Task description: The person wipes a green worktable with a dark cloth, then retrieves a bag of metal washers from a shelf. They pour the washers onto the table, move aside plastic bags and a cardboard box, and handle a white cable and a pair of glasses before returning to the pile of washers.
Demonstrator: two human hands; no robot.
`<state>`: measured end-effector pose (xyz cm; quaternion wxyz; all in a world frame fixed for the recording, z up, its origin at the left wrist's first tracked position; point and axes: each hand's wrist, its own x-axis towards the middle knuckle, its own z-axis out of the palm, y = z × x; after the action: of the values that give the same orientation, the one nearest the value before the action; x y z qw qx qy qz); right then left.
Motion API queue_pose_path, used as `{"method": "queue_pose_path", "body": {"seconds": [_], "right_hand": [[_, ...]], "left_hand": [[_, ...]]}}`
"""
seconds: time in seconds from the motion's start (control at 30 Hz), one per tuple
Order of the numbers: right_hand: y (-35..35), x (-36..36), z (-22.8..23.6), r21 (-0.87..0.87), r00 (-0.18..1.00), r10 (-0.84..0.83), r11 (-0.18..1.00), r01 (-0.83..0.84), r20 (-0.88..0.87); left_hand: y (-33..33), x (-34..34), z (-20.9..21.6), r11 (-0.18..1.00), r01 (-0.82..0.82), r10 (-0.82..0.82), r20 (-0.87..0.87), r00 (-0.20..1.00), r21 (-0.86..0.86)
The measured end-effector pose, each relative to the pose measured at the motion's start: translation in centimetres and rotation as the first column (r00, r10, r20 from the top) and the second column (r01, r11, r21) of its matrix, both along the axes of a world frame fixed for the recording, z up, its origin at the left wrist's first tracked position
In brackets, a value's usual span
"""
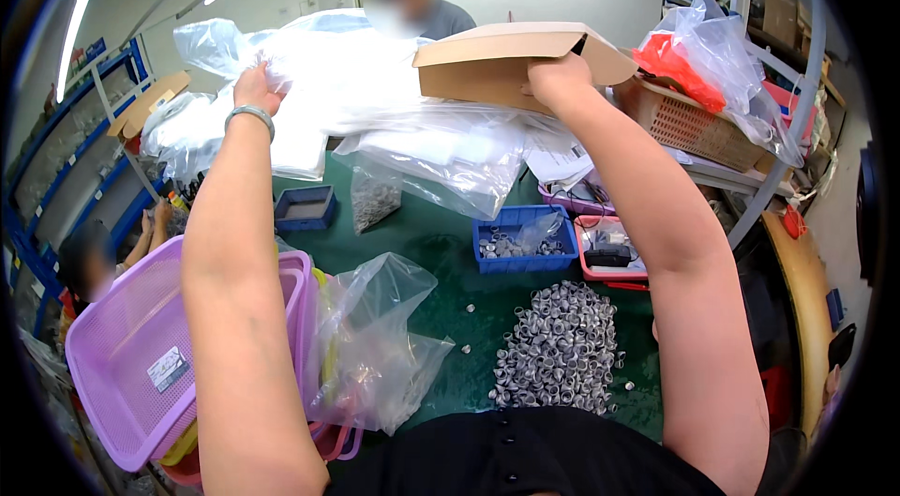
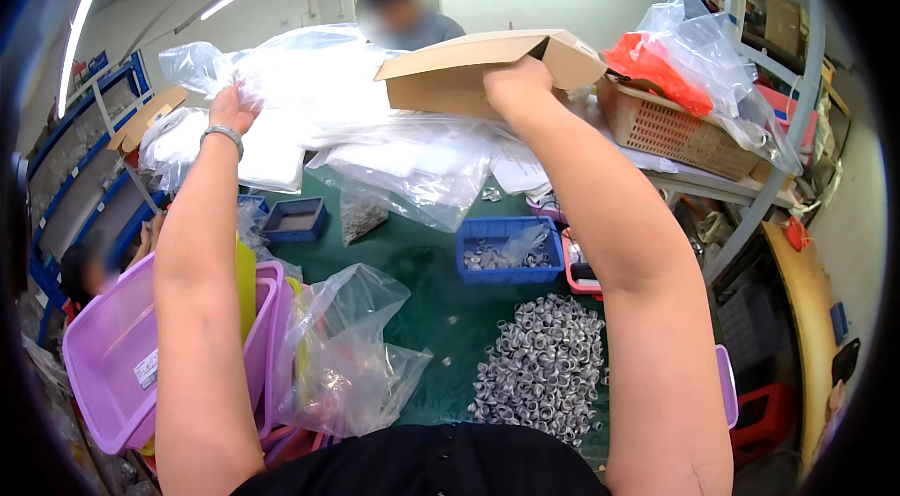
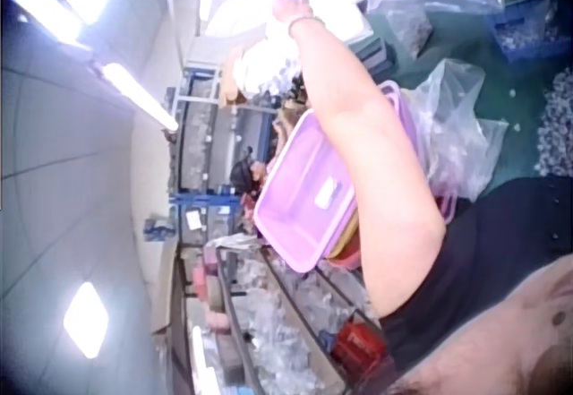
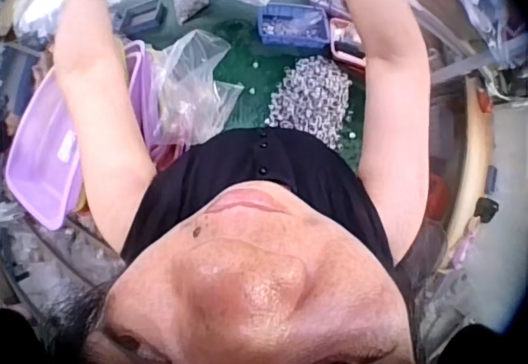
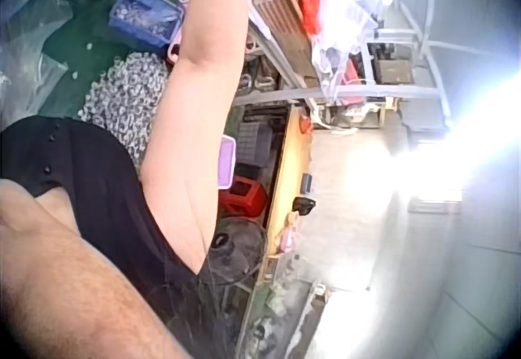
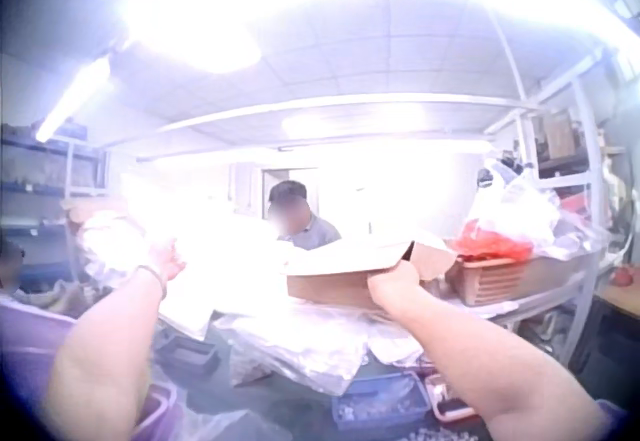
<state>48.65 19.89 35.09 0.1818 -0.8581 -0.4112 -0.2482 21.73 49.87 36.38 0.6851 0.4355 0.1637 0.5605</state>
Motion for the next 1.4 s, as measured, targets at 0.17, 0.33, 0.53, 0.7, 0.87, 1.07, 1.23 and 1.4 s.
{"method": "queue_pose_path", "body": {"seconds": [0.17,0.33,0.53,0.7,0.87,1.07,1.23,1.4], "right_hand": [[-1.1,0.6,1.5,-0.132,0.988,-0.1,0.985,0.115,0.117],[-2.4,0.8,3.5,-0.037,0.994,-0.103,0.994,0.104,0.033],[-2.9,1.7,5.5,0.057,0.989,-0.042,0.997,0.05,-0.144],[-1.5,0.6,4.1,-0.111,0.998,-0.055,0.992,0.053,-0.014],[-0.1,1.0,-1.1,0.026,0.944,0.091,0.994,-0.105,0.318],[-5.3,0.6,-5.8,-0.021,0.842,0.383,0.914,-0.406,0.379],[-13.1,-6.1,-7.8,-0.014,0.753,0.596,0.787,-0.617,0.279],[-24.0,-7.6,-13.2,0.325,0.815,0.579,0.765,-0.556,0.029]], "left_hand": [[4.7,-0.7,-2.0,0.999,-0.011,0.011,0.012,1.0,0.048],[7.2,2.7,-3.1,0.991,-0.012,0.023,-0.082,0.996,0.134],[3.1,8.4,-3.2,0.966,-0.039,0.079,-0.148,0.986,0.255],[-1.8,11.7,-4.1,0.986,-0.135,0.151,-0.174,0.973,0.102],[2.3,11.7,-5.3,0.96,-0.238,0.276,-0.327,0.904,0.15],[-1.9,10.6,-4.5,0.917,-0.399,0.369,-0.341,0.864,-0.018],[3.6,0.4,-3.1,0.35,0.372,0.888,-0.178,-0.425,0.86],[-5.4,-1.7,-3.1,0.608,-0.11,0.794,-0.601,0.092,0.786]]}}
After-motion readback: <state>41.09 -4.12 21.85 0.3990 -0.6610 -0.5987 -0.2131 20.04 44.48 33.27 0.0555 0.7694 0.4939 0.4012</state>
